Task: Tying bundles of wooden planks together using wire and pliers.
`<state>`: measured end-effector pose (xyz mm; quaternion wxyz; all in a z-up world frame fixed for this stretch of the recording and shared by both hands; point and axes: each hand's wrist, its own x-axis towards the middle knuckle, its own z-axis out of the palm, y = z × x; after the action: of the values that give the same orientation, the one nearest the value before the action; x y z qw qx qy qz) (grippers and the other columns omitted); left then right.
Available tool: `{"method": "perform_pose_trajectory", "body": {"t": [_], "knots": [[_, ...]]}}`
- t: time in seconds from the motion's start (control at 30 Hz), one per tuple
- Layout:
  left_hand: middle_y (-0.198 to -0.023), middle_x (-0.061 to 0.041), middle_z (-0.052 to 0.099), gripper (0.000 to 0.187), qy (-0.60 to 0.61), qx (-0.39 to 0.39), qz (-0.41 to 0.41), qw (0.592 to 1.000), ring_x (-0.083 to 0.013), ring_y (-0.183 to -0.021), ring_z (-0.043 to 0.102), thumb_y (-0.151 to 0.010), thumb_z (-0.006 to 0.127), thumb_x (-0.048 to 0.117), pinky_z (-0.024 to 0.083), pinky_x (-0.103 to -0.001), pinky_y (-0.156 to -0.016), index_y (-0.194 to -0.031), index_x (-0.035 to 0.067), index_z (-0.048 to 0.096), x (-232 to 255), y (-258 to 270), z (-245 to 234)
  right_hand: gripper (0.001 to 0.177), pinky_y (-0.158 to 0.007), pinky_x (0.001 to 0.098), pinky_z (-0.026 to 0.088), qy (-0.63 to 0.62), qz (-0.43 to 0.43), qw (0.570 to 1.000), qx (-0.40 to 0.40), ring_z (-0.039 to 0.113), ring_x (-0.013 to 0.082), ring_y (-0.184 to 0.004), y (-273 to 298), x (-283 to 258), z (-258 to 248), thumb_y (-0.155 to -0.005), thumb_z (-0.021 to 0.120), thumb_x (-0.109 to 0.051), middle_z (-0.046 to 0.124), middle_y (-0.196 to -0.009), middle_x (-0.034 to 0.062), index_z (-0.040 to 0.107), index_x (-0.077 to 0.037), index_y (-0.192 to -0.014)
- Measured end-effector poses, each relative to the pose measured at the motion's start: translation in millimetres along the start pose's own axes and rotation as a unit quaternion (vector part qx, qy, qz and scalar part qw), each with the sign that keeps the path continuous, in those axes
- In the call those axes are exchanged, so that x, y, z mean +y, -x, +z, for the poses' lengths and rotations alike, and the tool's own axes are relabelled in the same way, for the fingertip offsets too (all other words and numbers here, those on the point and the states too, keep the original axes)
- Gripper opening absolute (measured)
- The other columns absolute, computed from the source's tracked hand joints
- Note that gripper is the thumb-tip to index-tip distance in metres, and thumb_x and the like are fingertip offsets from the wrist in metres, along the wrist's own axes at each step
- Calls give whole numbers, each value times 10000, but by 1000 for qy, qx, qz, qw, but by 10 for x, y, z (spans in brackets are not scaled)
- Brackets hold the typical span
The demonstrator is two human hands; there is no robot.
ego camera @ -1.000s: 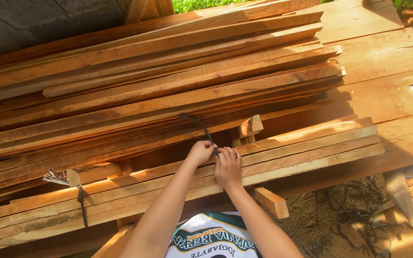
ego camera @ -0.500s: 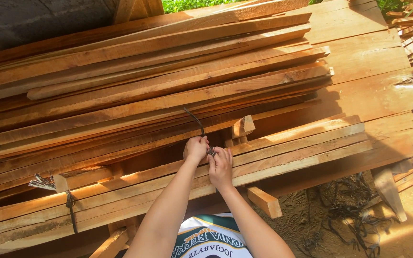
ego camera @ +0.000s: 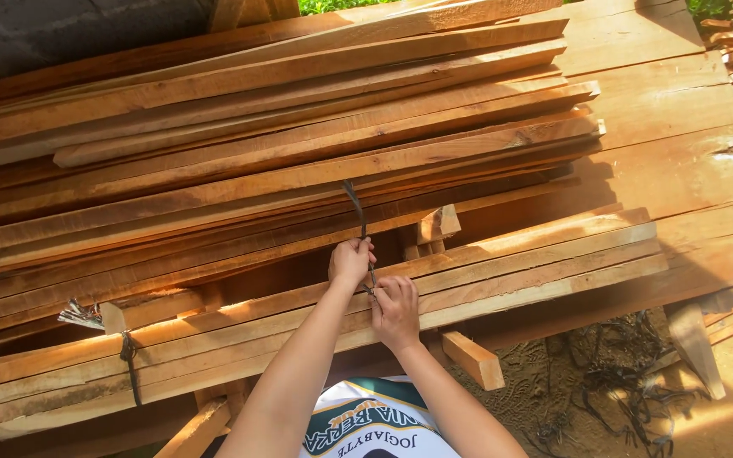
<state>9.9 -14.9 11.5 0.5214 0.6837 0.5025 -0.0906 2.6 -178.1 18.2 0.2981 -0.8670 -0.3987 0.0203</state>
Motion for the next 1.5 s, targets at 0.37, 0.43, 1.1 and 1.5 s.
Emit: {"method": "perform_pose_trajectory", "body": {"t": [0.37,0.43,1.1,1.5], "knots": [[-1087,-145,780,372,-141,-189,77,969,-410,-1195,651,-954,598,448,536,-502,-974,-1091,169,803,-66,120,-227,176,-1102,470,398,22,-14,999,38,567,223,-1169,-41,-52,-35,-972,611,-293,557,-1021,-42,627,-171,-847],[-1014,-170,766,362,-112,-176,100,973,-425,-1130,666,-996,555,406,539,-508,-940,-1047,135,791,-78,68,-160,167,-1105,470,396,19,-11,999,37,568,225,-1176,-23,-51,-34,-971,612,-288,558,-1027,-40,626,-172,-852],[-1220,-244,726,684,152,-102,53,982,-384,-1205,667,-1100,406,579,459,-519,-1047,-1324,-16,658,-2,123,-411,148,-1119,445,388,27,-8,999,25,571,206,-1190,-37,-74,-28,-959,608,-264,560,-1041,-44,616,-170,-846],[-1095,-126,785,373,-185,-165,172,953,-358,-1090,722,-1007,605,368,573,-444,-905,-1183,86,773,31,170,-334,157,-1115,449,396,32,-12,999,42,581,210,-1177,-36,-94,-51,-963,599,-268,557,-1035,-38,608,-164,-846]]}}
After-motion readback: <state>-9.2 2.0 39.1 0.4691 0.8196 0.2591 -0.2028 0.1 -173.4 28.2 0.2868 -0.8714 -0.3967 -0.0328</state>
